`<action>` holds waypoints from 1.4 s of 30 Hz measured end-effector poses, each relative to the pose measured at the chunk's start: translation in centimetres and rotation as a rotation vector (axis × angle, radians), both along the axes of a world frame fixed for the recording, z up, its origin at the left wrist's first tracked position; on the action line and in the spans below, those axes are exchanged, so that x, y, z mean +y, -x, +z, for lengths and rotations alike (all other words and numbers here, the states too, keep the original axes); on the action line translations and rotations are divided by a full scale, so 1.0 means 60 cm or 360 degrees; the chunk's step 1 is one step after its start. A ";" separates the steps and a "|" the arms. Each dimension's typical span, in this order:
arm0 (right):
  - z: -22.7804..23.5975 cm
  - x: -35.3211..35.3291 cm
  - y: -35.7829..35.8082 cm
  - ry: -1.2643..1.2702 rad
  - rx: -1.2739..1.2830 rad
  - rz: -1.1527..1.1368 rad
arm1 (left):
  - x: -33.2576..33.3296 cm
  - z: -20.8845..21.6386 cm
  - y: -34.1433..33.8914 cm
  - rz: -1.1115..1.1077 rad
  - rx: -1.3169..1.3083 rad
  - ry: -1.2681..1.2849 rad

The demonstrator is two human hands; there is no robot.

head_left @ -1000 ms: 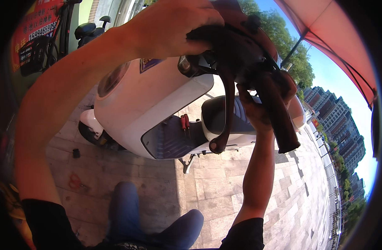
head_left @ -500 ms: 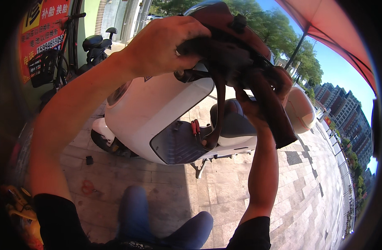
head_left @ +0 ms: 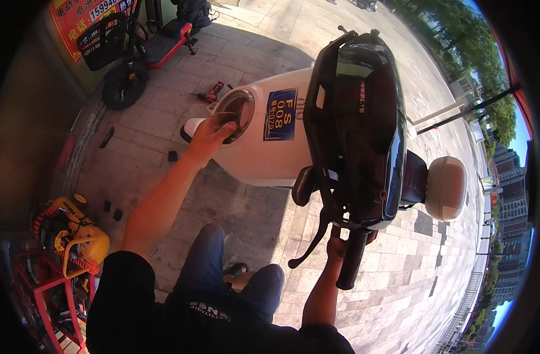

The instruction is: The person assembles the handlebar of a white electric scooter by attaching the front fairing, aligning the handlebar, and securing the brake lever and throttle. The person repeatedly adjusts and checks the fit of the components.

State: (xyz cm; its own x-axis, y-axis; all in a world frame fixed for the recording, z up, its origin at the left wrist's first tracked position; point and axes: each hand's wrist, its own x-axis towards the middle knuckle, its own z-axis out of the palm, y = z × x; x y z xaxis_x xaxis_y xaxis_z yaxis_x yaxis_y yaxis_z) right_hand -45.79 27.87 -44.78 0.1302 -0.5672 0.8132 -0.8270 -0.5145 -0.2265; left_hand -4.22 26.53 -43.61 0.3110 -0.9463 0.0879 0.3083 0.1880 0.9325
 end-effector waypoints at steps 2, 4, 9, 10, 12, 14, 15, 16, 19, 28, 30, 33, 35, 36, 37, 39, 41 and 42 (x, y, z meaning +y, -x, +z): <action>-0.047 0.088 0.026 -0.1120 -0.0281 -0.0279 | 0.118 -0.043 -0.017 0.0066 0.0243 -0.0699; -0.086 0.206 0.055 -0.1869 -0.0398 -0.0507 | 0.242 -0.064 -0.036 0.0193 0.0282 -0.1094; -0.126 0.467 0.153 -0.2555 -0.0144 -0.0667 | 0.443 -0.031 -0.099 0.0242 0.0500 -0.1799; -0.135 0.499 0.159 -0.2572 -0.0293 -0.0622 | 0.442 -0.017 -0.111 0.0221 0.0463 -0.1770; -0.144 0.541 0.158 -0.2769 -0.0372 -0.0714 | 0.396 0.014 -0.136 0.0155 0.0386 -0.1707; -0.159 0.548 0.128 -0.3079 -0.0449 -0.0840 | 0.298 0.046 -0.165 0.0082 0.0343 -0.1487; -0.173 0.553 0.087 -0.2759 -0.0532 -0.0801 | 0.240 0.064 -0.173 0.0044 0.0334 -0.1396; -0.176 0.537 0.067 -0.2788 -0.0461 -0.0589 | 0.175 0.085 -0.182 -0.0058 0.0320 -0.1274; -0.197 0.473 -0.038 -0.2749 -0.0459 -0.0596 | -0.032 0.155 -0.191 -0.0318 0.0337 -0.0790; -0.057 0.356 -0.259 -0.2730 -0.1403 -0.1151 | -0.415 0.294 -0.181 -0.1019 0.0143 -0.0578; -0.005 0.344 -0.296 -0.2652 -0.1769 -0.1291 | -0.446 0.302 -0.136 -0.1159 0.0265 -0.0557; 0.061 0.310 -0.364 -0.2280 -0.2364 -0.1363 | -0.476 0.305 -0.073 -0.1476 0.0105 -0.0462; 0.090 0.272 -0.413 -0.1901 -0.2693 -0.1249 | -0.487 0.299 -0.037 -0.1510 -0.0065 -0.0433; 0.103 0.248 -0.438 -0.1690 -0.2807 -0.1150 | -0.491 0.294 -0.025 -0.1546 -0.0117 -0.0371; 0.115 0.218 -0.460 -0.1449 -0.2894 -0.1099 | -0.496 0.289 -0.015 -0.1569 -0.0194 -0.0376; 0.141 0.156 -0.502 -0.0997 -0.2914 -0.0975 | -0.502 0.280 -0.006 -0.1712 -0.0281 -0.0390; 0.165 0.095 -0.534 -0.0476 -0.3027 -0.0916 | -0.509 0.273 0.002 -0.1973 -0.0086 -0.0647; 0.178 0.069 -0.542 -0.0245 -0.3186 -0.0871 | -0.504 0.270 0.003 -0.1959 -0.0034 -0.0649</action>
